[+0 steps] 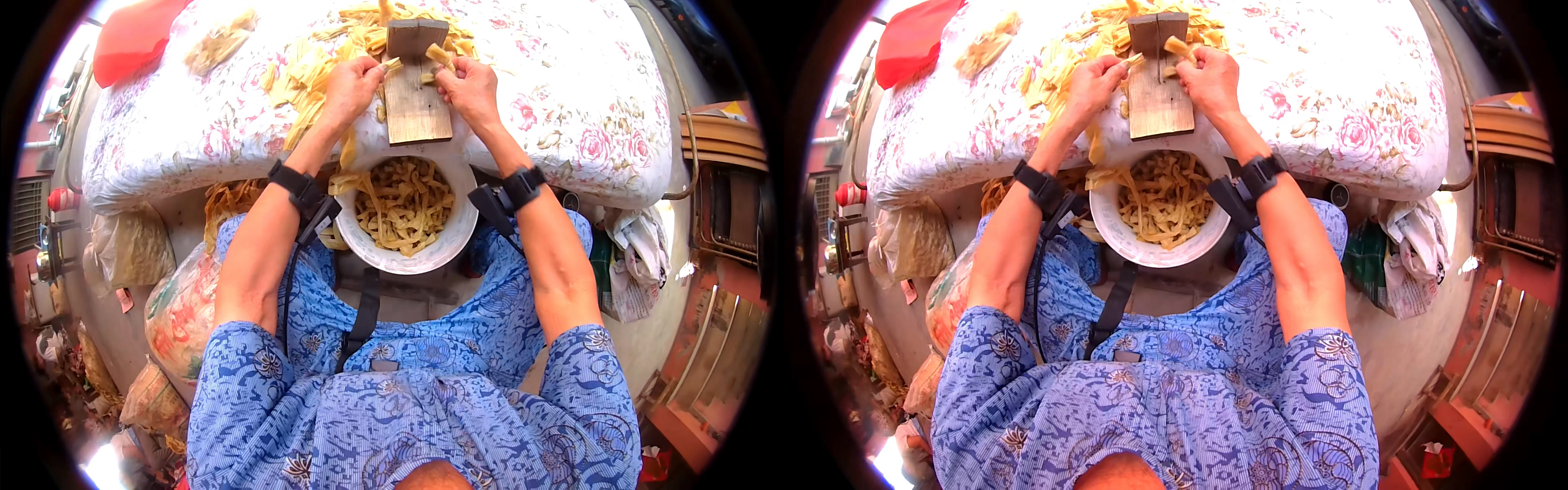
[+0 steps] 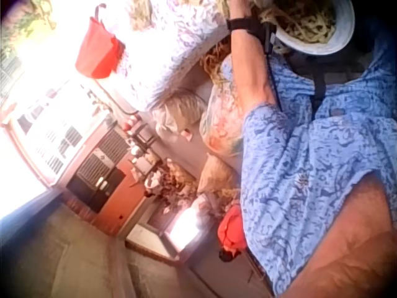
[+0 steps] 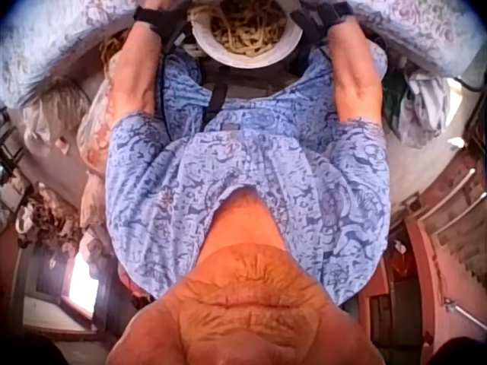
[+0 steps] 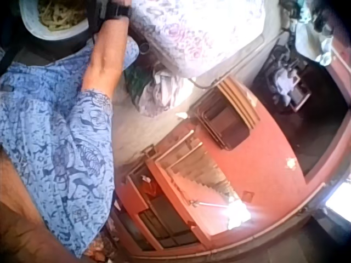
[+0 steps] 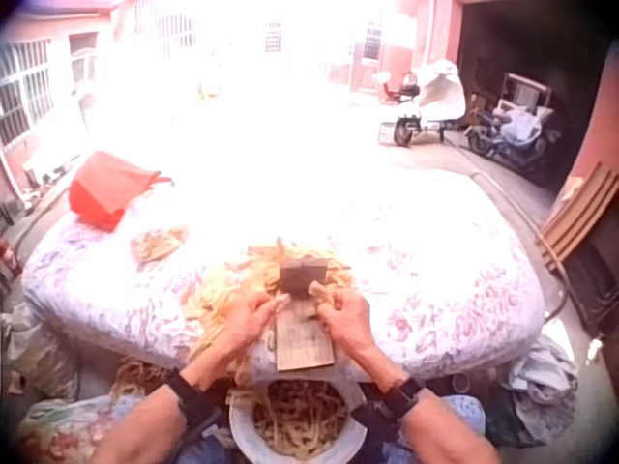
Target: The person shreds dried tobacco leaves by hand using a wooden shredding tool, placing the resulting strips into a bucket.
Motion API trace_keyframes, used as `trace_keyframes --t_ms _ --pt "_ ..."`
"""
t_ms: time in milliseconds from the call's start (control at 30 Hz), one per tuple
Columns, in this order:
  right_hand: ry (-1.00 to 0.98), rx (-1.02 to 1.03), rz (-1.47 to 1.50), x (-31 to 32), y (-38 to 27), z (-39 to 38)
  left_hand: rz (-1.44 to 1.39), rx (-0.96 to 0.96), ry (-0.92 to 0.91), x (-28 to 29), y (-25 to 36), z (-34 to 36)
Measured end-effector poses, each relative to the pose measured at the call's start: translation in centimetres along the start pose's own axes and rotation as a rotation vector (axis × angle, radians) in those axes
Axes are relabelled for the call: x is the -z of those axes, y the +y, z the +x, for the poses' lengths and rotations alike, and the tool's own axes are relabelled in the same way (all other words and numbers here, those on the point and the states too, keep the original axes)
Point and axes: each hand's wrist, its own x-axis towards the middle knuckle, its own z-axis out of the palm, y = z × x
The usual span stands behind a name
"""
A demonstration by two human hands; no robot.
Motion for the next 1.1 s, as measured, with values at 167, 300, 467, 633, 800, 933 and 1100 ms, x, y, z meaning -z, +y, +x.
trace_keyframes --t_ms 167,300,467,633,800,933,1100 --pt "-0.193 0.304 -0.221 4.5 -5.9 -4.8 -0.057 -0.227 -0.171 1.0 2.8 -4.6" --pt "-0.296 0.133 0.052 3.7 -6.0 -5.9 -0.022 -0.411 -0.285 -1.0 4.3 -7.4" --pt "-0.371 -0.006 0.348 5.0 -5.4 -5.8 -0.503 0.126 -0.539 1.9 3.7 -7.6" --pt "-0.453 -0.017 0.282 4.0 -3.7 -5.9 -0.042 -0.348 -0.265 -0.1 3.5 -8.5" --pt "-0.823 -0.323 0.235 3.5 -3.6 -6.8 0.179 -0.531 -0.327 0.7 4.4 -8.3" --pt "-1.032 -0.344 0.581 3.3 -5.5 -7.6 -0.142 -0.186 -0.453 1.5 3.7 -7.6" --pt "-0.649 -0.206 0.910 3.5 -5.6 -6.5 -0.572 0.184 -0.626 -0.3 2.4 -7.8"
